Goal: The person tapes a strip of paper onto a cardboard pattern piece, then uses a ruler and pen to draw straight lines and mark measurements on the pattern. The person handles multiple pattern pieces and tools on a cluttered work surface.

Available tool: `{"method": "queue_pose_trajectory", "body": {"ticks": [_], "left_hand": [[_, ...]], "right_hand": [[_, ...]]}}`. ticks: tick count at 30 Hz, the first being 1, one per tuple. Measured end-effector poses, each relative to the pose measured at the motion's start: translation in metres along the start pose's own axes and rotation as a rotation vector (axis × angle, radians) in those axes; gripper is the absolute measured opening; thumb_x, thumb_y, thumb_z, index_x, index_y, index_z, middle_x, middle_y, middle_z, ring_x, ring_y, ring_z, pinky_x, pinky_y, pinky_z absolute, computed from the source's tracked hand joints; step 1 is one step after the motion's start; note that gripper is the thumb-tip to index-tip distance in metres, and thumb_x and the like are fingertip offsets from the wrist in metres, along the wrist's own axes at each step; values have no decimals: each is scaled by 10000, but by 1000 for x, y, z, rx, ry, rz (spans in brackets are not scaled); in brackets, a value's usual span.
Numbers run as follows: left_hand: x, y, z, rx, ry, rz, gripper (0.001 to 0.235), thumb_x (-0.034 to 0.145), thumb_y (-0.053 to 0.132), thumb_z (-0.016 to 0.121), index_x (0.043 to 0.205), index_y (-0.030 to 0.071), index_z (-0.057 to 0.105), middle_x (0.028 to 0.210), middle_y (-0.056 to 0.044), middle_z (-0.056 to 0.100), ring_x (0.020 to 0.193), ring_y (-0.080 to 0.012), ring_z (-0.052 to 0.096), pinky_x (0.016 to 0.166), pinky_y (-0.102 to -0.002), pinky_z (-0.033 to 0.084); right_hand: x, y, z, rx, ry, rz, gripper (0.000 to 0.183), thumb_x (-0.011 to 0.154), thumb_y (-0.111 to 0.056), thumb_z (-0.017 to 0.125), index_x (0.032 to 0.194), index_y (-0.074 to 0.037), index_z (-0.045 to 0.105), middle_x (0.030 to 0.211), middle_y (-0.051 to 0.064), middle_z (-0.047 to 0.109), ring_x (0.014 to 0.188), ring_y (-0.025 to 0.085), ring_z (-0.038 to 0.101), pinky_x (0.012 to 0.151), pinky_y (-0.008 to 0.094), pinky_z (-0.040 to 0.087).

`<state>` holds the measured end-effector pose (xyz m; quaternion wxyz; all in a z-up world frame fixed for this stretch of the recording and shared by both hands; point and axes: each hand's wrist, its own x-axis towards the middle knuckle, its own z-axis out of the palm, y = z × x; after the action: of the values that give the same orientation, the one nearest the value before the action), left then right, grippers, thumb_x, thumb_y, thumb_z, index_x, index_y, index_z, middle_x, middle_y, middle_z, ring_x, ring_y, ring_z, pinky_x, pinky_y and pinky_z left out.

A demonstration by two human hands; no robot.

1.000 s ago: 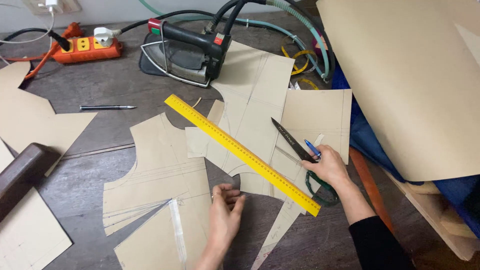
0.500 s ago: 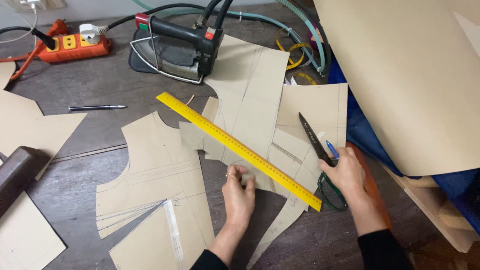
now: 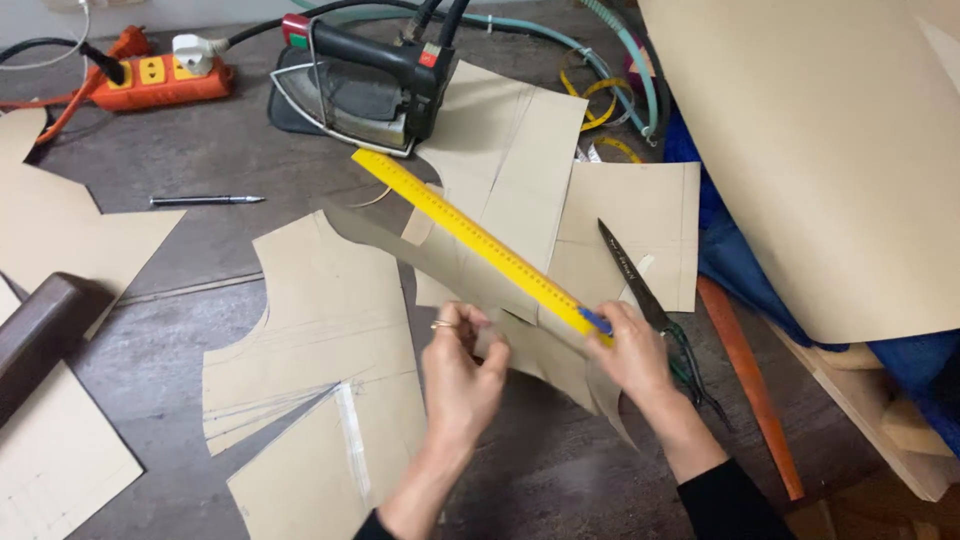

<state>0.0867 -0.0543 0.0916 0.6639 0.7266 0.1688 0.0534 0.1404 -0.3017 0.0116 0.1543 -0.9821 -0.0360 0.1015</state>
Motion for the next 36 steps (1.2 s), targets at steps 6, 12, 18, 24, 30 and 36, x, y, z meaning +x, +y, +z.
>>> {"method": "queue_pose_trajectory", "body": {"ticks": [6, 12, 18, 24, 30, 36], "left_hand": [[-23, 43, -114, 41, -149, 106, 340, 679, -80, 627, 962, 79, 524, 732, -105, 587, 707, -223, 583, 680, -382, 541], [-33, -26, -243, 35, 53, -145, 449, 740, -123, 650, 1098, 71, 460, 909, -92, 656, 714, -201, 633, 646, -322, 535], [-28, -141, -294, 72, 258, -95, 384, 867, -90, 575, 1172, 72, 408, 958, -51, 582, 779, -181, 623, 696, -292, 529], [-27, -156, -272, 82, 376, -81, 371, 880, -62, 567, 1153, 133, 408, 968, -114, 579, 825, -298, 650, 699, -364, 554], [-29, -122, -259, 162, 477, 18, 103, 919, 97, 517, 951, 155, 438, 885, 12, 490, 816, -86, 489, 652, -241, 397], [-22, -141, -268, 127, 452, 102, 150, 865, 42, 520, 945, 149, 450, 906, 23, 483, 836, -107, 461, 819, -243, 381]], "right_hand": [[-7, 38, 7, 45, 169, 12, 192, 772, -223, 687, 943, -139, 667, 917, 105, 654, 882, 375, 660, 742, 475, 536], [-56, -9, -10, 532, 220, 40, 228, 985, -180, 577, 829, -87, 714, 709, 127, 665, 697, 245, 614, 722, 361, 494], [-99, -65, 2, 1105, -17, 21, 562, 1092, -332, 300, 863, 47, 645, 811, 215, 690, 353, 178, 568, 420, 316, 535], [-133, -108, 23, 1156, -215, 90, 792, 1052, -461, 80, 848, 68, 634, 860, 301, 698, 685, 368, 732, 722, 475, 582], [-169, -151, 59, 551, -166, -351, 206, 903, -213, 587, 921, -78, 741, 863, 32, 676, 815, 163, 655, 749, 297, 517], [-193, -169, 69, 225, -228, -344, 244, 878, -348, 625, 1036, -165, 659, 947, -3, 592, 831, 239, 661, 676, 416, 504]]}}
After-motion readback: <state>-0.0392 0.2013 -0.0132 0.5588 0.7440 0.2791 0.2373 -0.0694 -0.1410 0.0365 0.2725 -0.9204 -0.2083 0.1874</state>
